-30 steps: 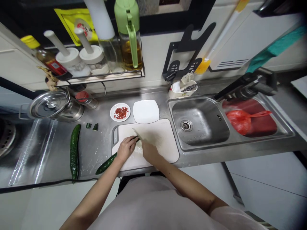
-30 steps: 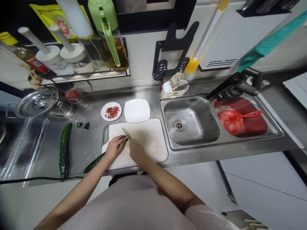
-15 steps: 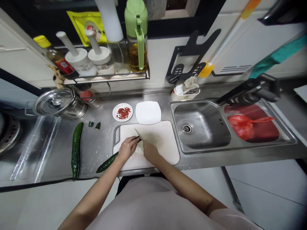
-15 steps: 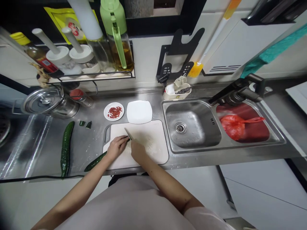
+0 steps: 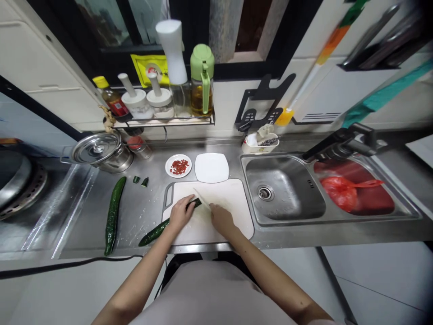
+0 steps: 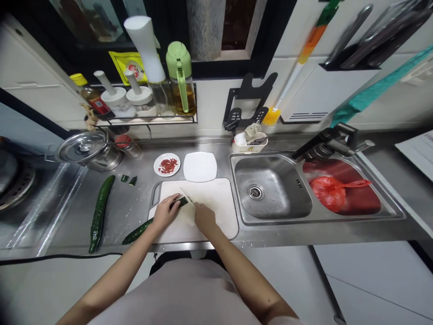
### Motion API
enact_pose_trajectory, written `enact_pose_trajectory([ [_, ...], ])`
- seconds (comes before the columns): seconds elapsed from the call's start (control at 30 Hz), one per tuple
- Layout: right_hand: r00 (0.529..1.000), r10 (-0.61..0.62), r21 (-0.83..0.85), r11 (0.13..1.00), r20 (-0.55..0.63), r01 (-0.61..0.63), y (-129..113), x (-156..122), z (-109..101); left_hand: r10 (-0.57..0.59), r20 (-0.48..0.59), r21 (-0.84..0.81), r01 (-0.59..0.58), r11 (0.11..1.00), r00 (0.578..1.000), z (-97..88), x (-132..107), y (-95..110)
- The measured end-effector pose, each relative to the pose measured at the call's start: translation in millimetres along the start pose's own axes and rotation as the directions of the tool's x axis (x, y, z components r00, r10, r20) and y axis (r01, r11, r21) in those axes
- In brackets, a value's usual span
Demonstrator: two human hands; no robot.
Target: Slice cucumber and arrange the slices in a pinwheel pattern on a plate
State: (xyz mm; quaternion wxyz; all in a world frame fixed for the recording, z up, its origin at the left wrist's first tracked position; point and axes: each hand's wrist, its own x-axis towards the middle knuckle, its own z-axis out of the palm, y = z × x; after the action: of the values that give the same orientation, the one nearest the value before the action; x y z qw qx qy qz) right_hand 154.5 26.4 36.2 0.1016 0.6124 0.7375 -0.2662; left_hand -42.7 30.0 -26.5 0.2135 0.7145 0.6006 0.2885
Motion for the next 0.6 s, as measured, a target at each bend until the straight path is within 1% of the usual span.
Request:
enact_pose_trajectory([
  [0.03,1.0,0.01,-0.04,0.999,-0.019,-0.011,3.5,-3.7,-2.4,-0.058,-0.047,-0.04,0.057,0.998,0.997,-2.8,1.6,0.5],
  [0.1,0.995,0.005,-0.119,0.993,-0.097,-0.016,11.6,-11.4,-5.6,-0.167,-0.128,-0.132,0.151,0.98,0.978,-10.1,6.2,2.2],
  [0.17,0.977,-0.046,-0.18,0.984,-0.209,0.008,20.4,-18.3,-6.4,-0.224,-0.147,-0.205,0.192,0.96,0.963,-18.3,11.9,6.2],
  [0.23,0.944,-0.113,-0.219,0.975,-0.309,0.045,28.6,-23.4,-5.1,-0.203,-0.09,-0.224,0.178,0.958,0.975,-25.6,17.8,13.5],
  [0.3,0.913,-0.166,-0.239,0.968,-0.374,0.077,34.6,-26.5,-2.6,-0.122,0.01,-0.193,0.122,0.974,0.992,-30.5,23.1,23.6],
  [0.33,0.9,-0.185,-0.247,0.965,-0.396,0.09,36.6,-27.5,-1.1,-0.08,0.069,-0.169,0.091,0.981,0.994,-31.9,25.2,29.0],
  [0.4,0.878,-0.22,-0.266,0.957,-0.426,0.111,38.8,-28.6,2.1,-0.018,0.189,-0.126,0.042,0.991,0.982,-32.6,28.1,39.3],
  [0.47,0.859,-0.252,-0.291,0.948,-0.447,0.126,39.7,-29.2,5.0,0.008,0.279,-0.104,0.022,0.994,0.96,-31.7,29.1,47.3],
  [0.53,0.843,-0.277,-0.312,0.94,-0.462,0.138,40.4,-29.9,7.6,0.007,0.305,-0.104,0.026,0.994,0.952,-30.3,28.5,52.3],
  [0.6,0.831,-0.289,-0.318,0.937,-0.475,0.144,41.2,-30.5,9.7,0.007,0.289,-0.119,0.029,0.992,0.957,-28.9,27.0,55.1],
])
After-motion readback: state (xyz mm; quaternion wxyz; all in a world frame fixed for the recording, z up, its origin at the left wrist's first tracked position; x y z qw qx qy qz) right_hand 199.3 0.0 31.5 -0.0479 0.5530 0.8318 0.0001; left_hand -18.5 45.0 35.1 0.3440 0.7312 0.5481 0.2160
